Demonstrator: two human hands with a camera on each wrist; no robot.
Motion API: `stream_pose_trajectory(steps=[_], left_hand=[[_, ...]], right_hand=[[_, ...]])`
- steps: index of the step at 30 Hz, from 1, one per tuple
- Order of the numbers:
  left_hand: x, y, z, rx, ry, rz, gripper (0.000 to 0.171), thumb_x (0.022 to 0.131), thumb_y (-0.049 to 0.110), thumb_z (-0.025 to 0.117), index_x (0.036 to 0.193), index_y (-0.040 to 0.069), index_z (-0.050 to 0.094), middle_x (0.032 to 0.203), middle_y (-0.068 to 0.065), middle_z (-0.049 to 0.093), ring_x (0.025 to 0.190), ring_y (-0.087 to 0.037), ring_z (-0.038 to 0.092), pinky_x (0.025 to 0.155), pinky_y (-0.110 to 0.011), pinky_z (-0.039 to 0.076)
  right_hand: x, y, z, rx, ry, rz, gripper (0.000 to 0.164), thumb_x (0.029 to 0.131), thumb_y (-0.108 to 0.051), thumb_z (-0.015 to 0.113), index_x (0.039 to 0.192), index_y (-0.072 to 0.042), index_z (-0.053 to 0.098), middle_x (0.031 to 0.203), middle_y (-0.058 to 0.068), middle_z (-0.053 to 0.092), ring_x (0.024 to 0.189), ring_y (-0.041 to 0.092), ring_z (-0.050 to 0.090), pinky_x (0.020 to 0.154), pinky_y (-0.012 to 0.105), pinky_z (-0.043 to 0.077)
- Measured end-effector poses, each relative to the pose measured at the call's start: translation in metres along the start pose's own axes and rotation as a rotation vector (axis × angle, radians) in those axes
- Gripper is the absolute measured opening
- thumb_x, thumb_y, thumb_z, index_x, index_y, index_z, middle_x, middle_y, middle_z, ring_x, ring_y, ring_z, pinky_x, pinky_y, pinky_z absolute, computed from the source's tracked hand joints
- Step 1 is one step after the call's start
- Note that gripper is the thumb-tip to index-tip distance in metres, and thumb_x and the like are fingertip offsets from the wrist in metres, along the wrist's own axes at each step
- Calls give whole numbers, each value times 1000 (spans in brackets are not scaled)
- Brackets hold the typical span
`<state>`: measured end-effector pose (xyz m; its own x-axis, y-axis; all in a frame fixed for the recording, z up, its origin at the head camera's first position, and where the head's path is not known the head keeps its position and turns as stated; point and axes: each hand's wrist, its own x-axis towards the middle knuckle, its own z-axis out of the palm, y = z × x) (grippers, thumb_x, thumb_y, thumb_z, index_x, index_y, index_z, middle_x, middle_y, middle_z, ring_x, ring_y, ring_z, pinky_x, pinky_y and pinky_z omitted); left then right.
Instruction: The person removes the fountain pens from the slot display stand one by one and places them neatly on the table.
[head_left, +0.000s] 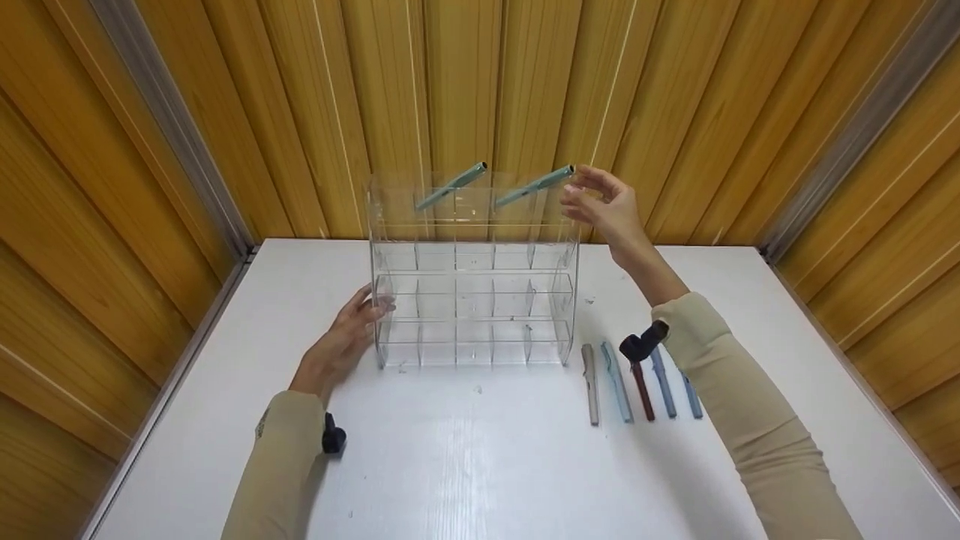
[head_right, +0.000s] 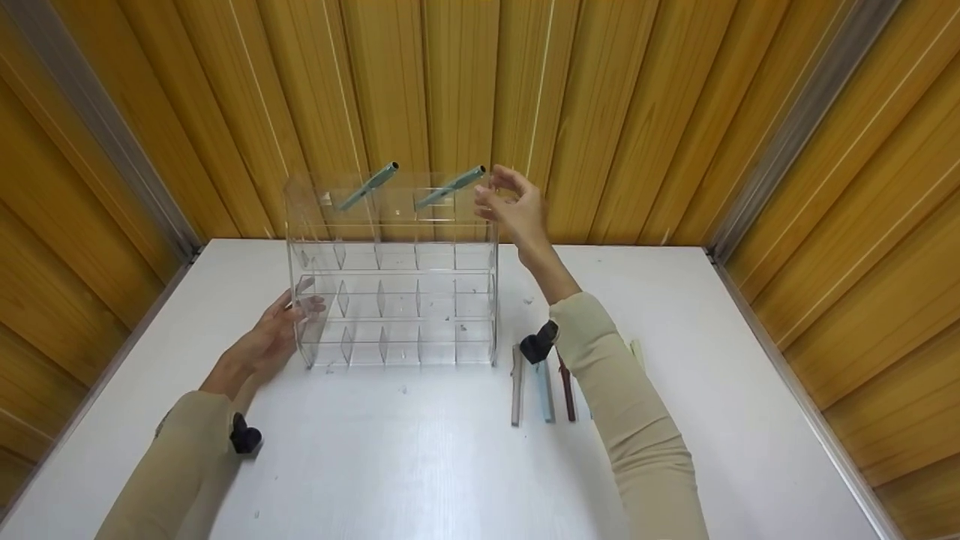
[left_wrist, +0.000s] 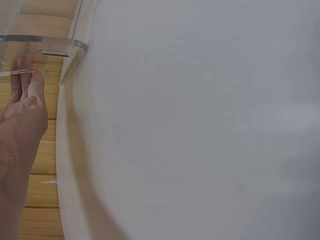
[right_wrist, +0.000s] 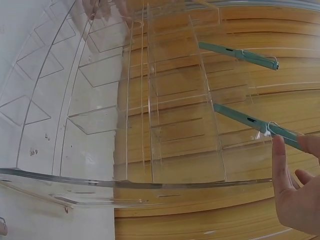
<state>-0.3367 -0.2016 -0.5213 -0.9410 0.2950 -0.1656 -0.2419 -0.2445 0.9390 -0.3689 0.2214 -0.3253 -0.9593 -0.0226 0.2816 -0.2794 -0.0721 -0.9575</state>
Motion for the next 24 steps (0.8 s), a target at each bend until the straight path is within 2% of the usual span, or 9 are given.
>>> stream_pose_trajectory(steps=[5, 8, 11, 16, 20, 24], left_hand=[[0, -1, 2, 10, -4, 13, 81, 100, 27, 65, 164, 31, 17, 167, -3, 32, 159, -25, 15, 130, -55, -3], [0, -2, 2, 22, -6, 15, 81, 99, 27, 66, 164, 31, 17, 166, -3, 31, 160, -25, 13, 129, -56, -3], [-2, -2, 3, 20, -8, 17, 82, 99, 27, 66, 164, 30, 17, 166, -3, 32, 160, -25, 12, 129, -57, -2], [-4, -2, 2, 7, -9, 39, 80, 99, 24, 65, 164, 27, 19, 163, -5, 37, 158, -25, 17, 129, -57, -2], [-5, -2, 1, 4, -23, 57, 82, 99, 22, 64, 165, 24, 15, 163, -7, 37, 157, -26, 19, 129, -56, 0], [-4, -2, 1, -4, -19, 62, 81, 99, 22, 64, 165, 25, 17, 163, -6, 37, 156, -25, 21, 130, -54, 2]], right_hand=[[4, 2, 6, 3, -33, 26, 55, 100, -8, 62, 150, 2, 42, 123, 4, 60, 86, 8, 74, 79, 23, 62], [7, 4, 9, 12, -39, 45, 54, 102, -8, 59, 152, 0, 39, 122, 2, 60, 85, 8, 73, 77, 23, 62], [9, 6, 14, 28, -37, 53, 48, 103, -8, 57, 149, -3, 44, 116, -1, 63, 84, 8, 74, 75, 24, 63], [12, 7, 24, 38, -42, 38, 32, 104, -8, 56, 136, -9, 57, 105, -1, 69, 84, 11, 75, 72, 29, 64], [13, 8, 30, 57, -35, 32, 26, 104, -8, 56, 129, -14, 61, 106, 0, 70, 81, 11, 75, 69, 28, 63], [14, 7, 33, 60, -32, 24, 27, 104, -8, 55, 131, -12, 60, 108, 1, 69, 80, 11, 75, 69, 28, 63]])
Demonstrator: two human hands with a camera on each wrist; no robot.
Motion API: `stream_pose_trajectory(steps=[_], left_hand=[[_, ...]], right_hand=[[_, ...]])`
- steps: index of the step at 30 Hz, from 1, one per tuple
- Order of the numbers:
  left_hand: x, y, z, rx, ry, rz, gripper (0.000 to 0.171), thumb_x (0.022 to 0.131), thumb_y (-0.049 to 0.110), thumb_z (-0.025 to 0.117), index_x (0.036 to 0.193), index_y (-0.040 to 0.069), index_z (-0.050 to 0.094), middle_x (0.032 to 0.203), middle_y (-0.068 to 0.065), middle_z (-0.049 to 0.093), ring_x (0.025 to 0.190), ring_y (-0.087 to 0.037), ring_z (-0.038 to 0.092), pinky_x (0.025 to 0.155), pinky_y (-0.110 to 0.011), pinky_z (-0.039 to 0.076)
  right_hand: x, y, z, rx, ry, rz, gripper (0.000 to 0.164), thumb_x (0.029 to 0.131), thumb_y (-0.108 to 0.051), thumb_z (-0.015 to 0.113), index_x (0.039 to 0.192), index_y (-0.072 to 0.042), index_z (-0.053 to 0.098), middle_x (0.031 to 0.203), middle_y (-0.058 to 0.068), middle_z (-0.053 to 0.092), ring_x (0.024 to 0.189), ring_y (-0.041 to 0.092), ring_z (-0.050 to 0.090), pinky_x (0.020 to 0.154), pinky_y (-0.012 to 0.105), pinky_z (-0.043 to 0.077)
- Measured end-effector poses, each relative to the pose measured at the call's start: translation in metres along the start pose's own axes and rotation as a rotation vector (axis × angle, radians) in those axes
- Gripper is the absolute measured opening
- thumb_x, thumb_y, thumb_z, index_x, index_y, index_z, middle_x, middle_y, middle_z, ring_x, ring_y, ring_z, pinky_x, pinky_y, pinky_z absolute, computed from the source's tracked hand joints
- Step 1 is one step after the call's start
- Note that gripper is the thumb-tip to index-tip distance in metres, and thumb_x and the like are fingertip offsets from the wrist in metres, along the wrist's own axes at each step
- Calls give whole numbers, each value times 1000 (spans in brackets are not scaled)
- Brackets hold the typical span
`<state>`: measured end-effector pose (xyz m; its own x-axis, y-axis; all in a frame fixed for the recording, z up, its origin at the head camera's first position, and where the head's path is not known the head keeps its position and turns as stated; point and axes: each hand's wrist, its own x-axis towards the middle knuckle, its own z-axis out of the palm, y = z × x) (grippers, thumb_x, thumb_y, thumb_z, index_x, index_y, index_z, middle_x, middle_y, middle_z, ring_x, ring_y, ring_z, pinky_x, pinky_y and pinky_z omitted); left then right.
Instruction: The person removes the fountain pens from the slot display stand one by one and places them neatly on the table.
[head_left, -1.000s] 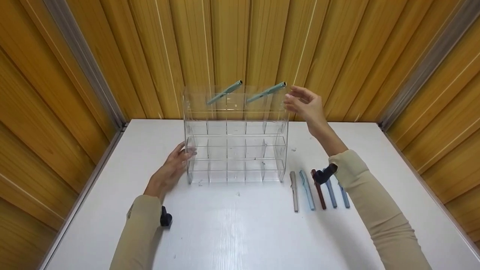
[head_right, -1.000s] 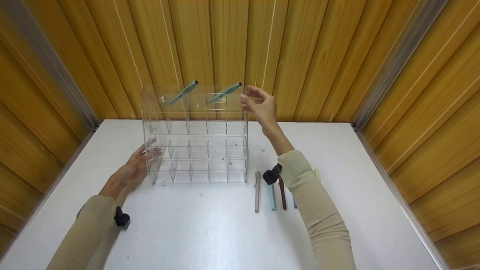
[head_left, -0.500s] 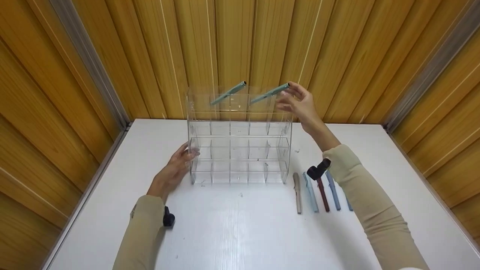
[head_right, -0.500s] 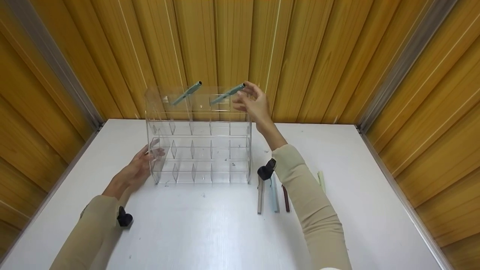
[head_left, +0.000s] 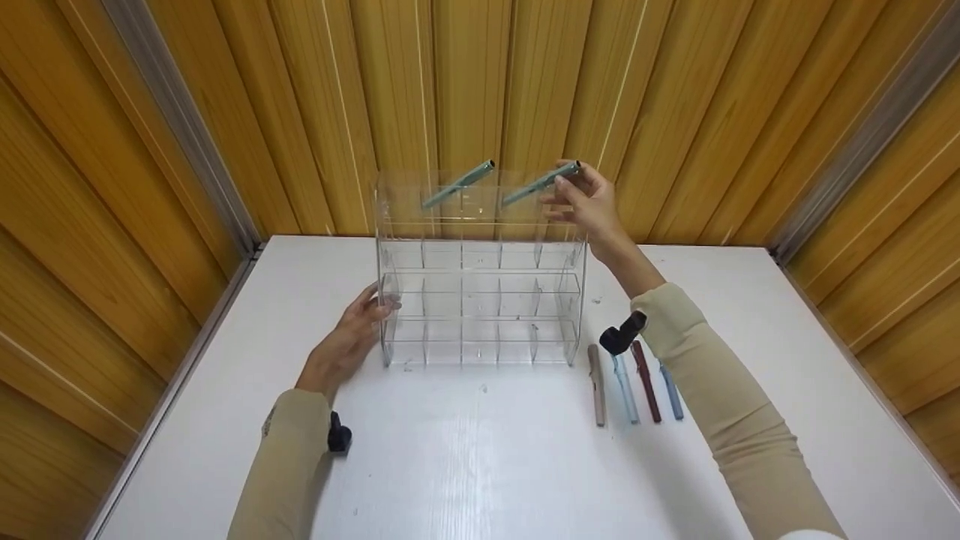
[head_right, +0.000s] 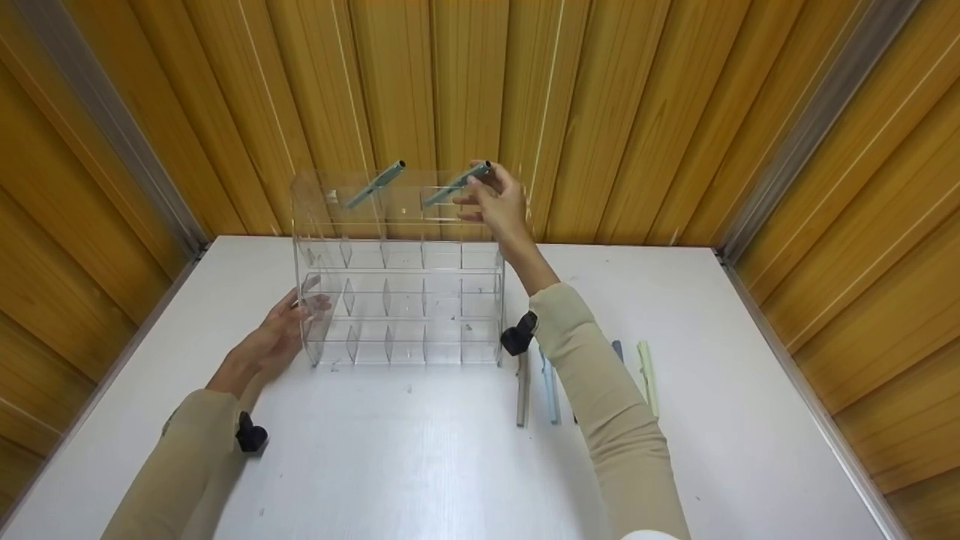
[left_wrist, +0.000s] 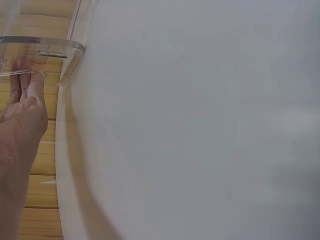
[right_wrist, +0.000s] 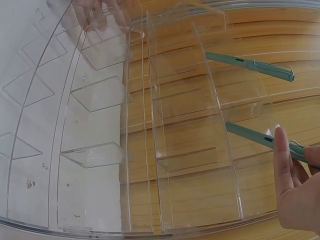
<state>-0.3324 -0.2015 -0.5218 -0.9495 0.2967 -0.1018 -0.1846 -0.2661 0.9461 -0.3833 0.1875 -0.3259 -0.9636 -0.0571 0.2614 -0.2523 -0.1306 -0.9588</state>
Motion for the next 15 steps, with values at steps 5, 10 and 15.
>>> stream_pose_trajectory(steps=[5, 10, 15], left_hand=[[3, -1, 5, -4, 1, -13, 82, 99, 25, 66, 164, 28, 16, 164, -4, 34, 157, -25, 20, 130, -54, 1], [6, -7, 9, 5, -4, -36, 84, 98, 26, 67, 164, 29, 15, 167, -5, 30, 158, -26, 19, 130, -54, 3], [9, -8, 9, 25, -10, -43, 85, 98, 30, 69, 164, 31, 16, 167, -5, 28, 158, -25, 22, 131, -51, 5]], right_hand=[[-3, 0, -6, -36, 13, -22, 31, 105, -9, 55, 135, -8, 57, 103, -1, 70, 79, 11, 74, 68, 28, 63], [-11, -1, -20, -57, 62, -41, 30, 105, -10, 55, 135, -9, 56, 110, -2, 69, 78, 9, 72, 65, 24, 61], [-18, -6, -28, -73, 90, -83, 29, 105, -11, 54, 135, -11, 57, 114, -3, 68, 82, 10, 71, 67, 22, 61]])
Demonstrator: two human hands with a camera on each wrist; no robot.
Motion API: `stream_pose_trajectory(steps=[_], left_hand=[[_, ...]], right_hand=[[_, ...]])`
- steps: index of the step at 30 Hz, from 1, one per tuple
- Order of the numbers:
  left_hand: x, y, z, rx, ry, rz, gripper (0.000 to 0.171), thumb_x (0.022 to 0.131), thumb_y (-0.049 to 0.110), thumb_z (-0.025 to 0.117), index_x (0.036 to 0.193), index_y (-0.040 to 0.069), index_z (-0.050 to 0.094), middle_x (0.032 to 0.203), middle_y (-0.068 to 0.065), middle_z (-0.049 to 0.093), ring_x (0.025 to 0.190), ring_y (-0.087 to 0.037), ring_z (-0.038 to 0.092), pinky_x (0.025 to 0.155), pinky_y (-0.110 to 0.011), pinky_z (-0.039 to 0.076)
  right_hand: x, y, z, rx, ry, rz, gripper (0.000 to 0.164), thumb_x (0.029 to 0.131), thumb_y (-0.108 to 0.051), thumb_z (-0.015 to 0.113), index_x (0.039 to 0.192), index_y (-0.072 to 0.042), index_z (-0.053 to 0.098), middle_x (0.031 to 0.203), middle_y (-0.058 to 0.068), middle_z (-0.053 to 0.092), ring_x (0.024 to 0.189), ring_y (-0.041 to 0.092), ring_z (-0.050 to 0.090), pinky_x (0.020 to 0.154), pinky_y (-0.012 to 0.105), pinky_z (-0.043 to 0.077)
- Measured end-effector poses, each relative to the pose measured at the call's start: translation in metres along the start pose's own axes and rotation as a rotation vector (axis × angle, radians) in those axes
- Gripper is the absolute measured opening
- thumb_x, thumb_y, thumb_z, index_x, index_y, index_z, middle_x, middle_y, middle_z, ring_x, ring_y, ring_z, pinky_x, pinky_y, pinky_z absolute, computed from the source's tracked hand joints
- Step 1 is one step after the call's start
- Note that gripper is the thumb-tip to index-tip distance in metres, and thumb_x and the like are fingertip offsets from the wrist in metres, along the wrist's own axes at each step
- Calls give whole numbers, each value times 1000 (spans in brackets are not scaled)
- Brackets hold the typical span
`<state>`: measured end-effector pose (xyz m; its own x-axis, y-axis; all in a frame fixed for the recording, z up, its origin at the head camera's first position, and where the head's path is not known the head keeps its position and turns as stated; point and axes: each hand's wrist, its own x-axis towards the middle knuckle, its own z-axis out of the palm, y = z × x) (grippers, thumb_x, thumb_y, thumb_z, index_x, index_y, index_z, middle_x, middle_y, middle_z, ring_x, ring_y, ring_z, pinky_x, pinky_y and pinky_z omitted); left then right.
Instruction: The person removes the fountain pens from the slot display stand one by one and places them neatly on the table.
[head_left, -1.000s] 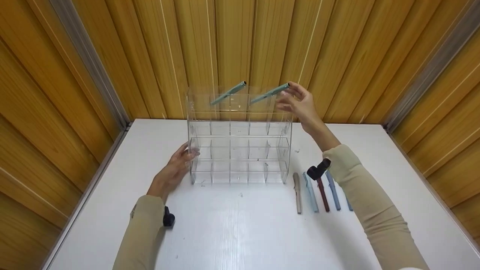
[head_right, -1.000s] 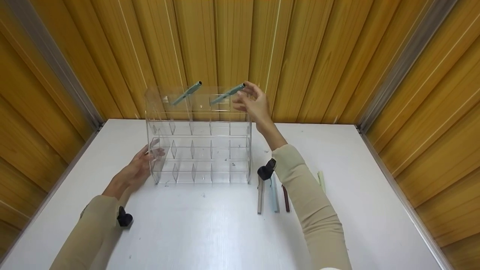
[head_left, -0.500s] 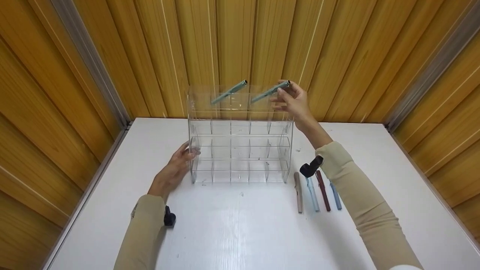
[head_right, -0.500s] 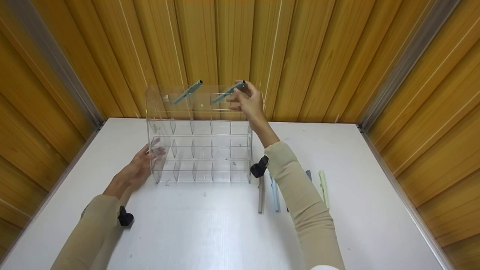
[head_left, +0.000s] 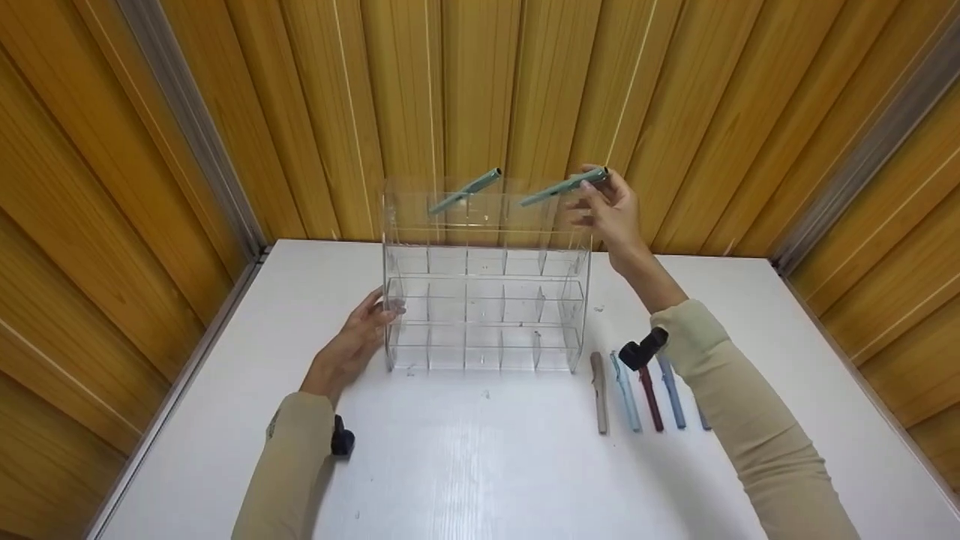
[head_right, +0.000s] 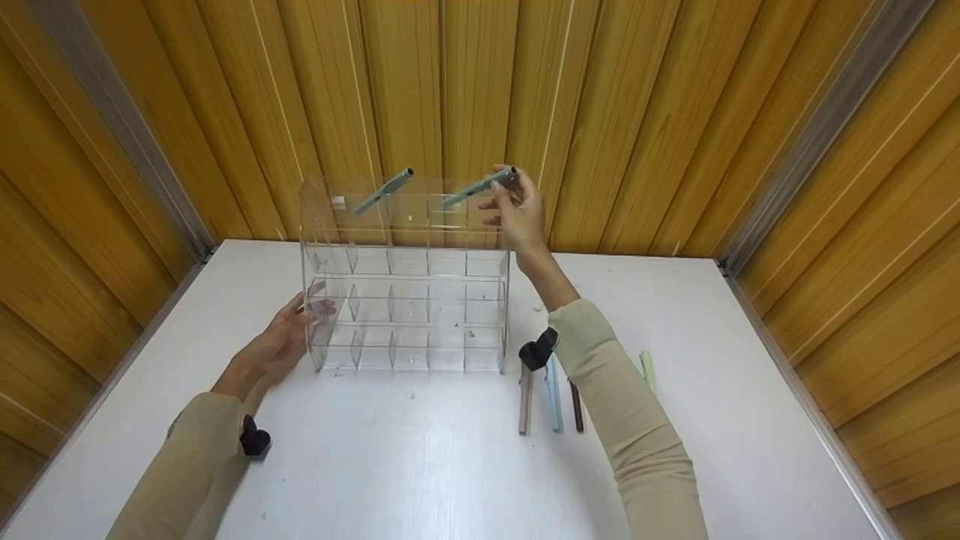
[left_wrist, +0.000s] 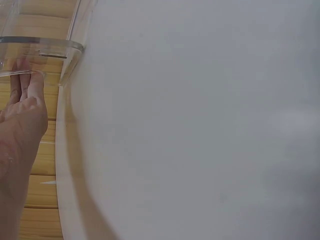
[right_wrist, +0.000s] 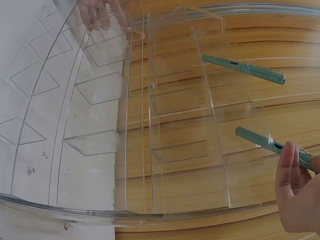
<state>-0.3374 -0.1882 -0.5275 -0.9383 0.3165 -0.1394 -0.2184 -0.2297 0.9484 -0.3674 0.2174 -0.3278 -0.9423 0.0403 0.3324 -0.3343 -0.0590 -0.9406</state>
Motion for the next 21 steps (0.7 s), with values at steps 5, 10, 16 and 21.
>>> stream_pose_trajectory(steps=[5, 10, 16, 21], left_hand=[[2, 2, -2, -12, -3, 3, 85, 98, 29, 68, 164, 30, 15, 167, -5, 27, 158, -25, 20, 131, -51, 3], [2, 3, -3, -22, 1, 9, 84, 99, 26, 67, 165, 30, 15, 168, -4, 28, 158, -25, 20, 131, -52, 3], [2, 4, -4, -15, -4, 8, 86, 98, 28, 68, 165, 30, 14, 168, -3, 27, 158, -24, 22, 131, -50, 4], [2, 5, -5, -27, -7, 24, 84, 98, 26, 68, 164, 30, 17, 166, -4, 32, 157, -23, 23, 131, -49, 5]], right_hand=[[-5, -6, -2, -32, 52, -96, 32, 106, -10, 53, 138, -5, 54, 108, -5, 68, 91, 9, 67, 77, 21, 59], [-10, -12, -1, -48, 110, -189, 34, 106, -7, 50, 139, 2, 50, 113, -5, 66, 106, 9, 63, 94, 26, 55], [-16, -20, -4, 18, 132, -213, 36, 108, -7, 45, 143, 1, 46, 119, 4, 63, 114, 12, 63, 103, 32, 54], [-23, -22, -12, 98, 103, -217, 38, 108, -9, 43, 146, 0, 40, 118, 4, 59, 111, 17, 66, 100, 35, 58]])
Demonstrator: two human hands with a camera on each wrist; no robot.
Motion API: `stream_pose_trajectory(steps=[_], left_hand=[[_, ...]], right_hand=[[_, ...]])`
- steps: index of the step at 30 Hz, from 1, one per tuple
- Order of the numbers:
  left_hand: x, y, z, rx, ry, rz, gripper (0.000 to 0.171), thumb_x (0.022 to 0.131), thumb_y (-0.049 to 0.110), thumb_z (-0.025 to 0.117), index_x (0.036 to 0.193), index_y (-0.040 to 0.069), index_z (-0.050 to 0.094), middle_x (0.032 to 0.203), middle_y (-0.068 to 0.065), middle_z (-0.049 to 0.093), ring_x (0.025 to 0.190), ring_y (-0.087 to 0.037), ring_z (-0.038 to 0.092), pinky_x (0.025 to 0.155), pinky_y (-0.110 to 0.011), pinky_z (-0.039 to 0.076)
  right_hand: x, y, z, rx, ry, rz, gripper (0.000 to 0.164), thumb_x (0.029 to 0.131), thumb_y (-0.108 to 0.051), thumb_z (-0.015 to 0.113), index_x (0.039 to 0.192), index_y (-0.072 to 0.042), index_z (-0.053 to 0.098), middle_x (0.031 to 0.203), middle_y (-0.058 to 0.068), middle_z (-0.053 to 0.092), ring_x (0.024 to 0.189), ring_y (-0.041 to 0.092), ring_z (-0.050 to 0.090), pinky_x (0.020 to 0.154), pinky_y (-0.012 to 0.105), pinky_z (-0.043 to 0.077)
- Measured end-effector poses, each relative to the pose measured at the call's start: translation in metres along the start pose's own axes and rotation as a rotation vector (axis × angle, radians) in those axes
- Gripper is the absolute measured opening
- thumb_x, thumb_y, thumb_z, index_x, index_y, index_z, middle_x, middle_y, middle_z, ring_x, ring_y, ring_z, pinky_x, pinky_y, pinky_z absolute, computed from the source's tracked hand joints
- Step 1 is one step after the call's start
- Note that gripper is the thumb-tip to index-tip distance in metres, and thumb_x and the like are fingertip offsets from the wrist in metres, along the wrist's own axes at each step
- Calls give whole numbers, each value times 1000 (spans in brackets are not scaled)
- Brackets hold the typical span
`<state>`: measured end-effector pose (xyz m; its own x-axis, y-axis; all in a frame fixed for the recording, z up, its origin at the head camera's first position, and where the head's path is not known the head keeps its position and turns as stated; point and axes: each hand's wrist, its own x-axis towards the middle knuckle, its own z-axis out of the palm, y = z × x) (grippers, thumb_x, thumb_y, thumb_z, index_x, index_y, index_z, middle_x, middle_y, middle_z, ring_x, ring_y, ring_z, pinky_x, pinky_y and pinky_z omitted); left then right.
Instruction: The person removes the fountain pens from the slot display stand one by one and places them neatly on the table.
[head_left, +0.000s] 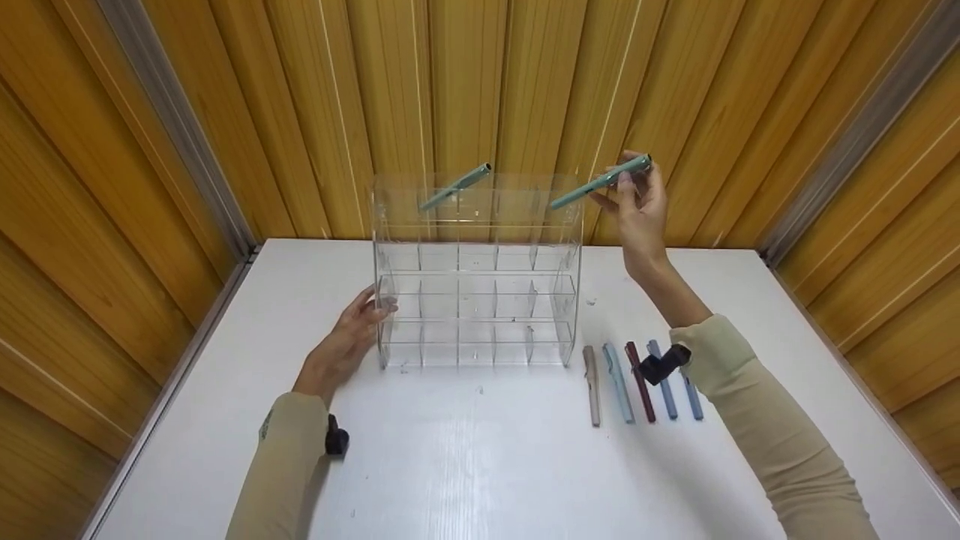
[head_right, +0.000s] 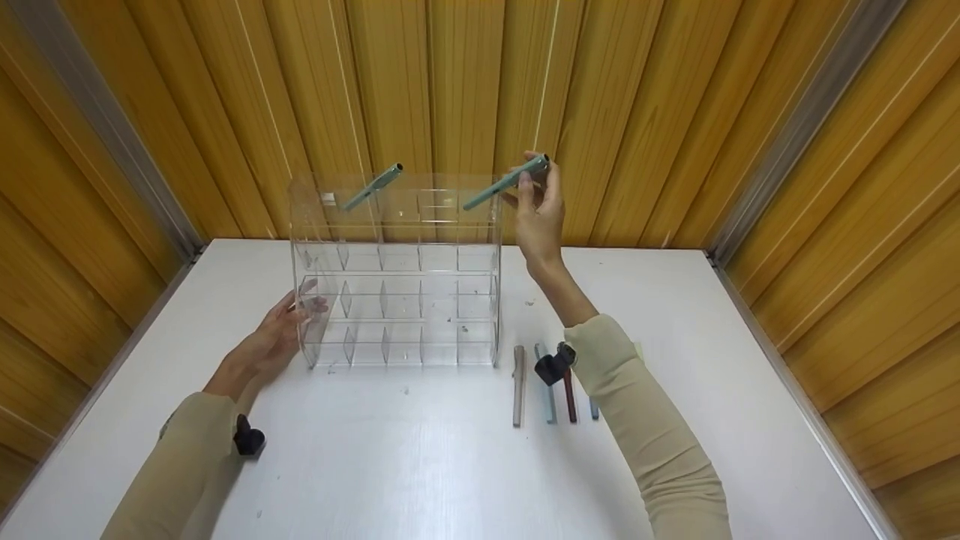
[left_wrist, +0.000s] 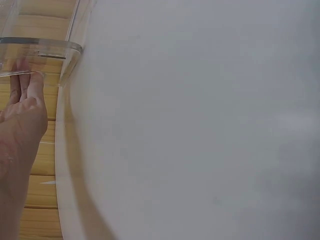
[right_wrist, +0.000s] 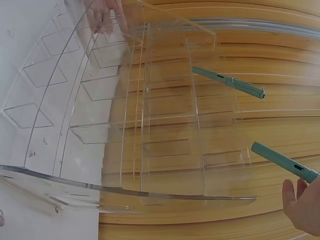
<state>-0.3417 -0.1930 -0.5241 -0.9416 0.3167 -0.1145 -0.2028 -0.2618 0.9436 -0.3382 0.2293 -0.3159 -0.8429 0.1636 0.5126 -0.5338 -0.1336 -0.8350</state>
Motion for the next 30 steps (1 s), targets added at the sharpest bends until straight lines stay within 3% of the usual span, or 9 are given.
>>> stream_pose_trajectory(steps=[10, 16, 23, 30], left_hand=[[-2, -1, 0, 0, 17, -20, 86, 98, 27, 69, 164, 31, 14, 169, -2, 24, 158, -24, 20, 131, -50, 5], [-3, 1, -1, 0, 19, -18, 85, 98, 27, 69, 164, 31, 16, 168, -2, 29, 158, -23, 21, 131, -49, 5], [-5, 2, -1, -2, 5, -4, 84, 99, 25, 66, 165, 31, 14, 168, -4, 29, 159, -26, 16, 131, -52, 3], [-4, 0, -1, -2, 6, -16, 86, 98, 28, 68, 165, 32, 13, 169, -3, 28, 159, -25, 18, 131, -50, 5]], right_hand=[[-20, 7, -24, 15, -39, 62, 36, 110, -15, 36, 146, -11, 36, 118, 4, 52, 110, 19, 63, 89, 35, 62], [-26, 9, -39, -62, -32, 112, 40, 111, -15, 35, 150, -11, 33, 117, 2, 51, 106, 14, 64, 87, 29, 62], [-33, 10, -58, -174, -30, 167, 47, 111, -17, 34, 158, -11, 28, 117, 0, 49, 106, 9, 65, 96, 21, 56], [-42, 17, -76, -232, -35, 204, 49, 112, -20, 33, 158, -8, 27, 117, 0, 49, 106, 10, 63, 95, 19, 55]])
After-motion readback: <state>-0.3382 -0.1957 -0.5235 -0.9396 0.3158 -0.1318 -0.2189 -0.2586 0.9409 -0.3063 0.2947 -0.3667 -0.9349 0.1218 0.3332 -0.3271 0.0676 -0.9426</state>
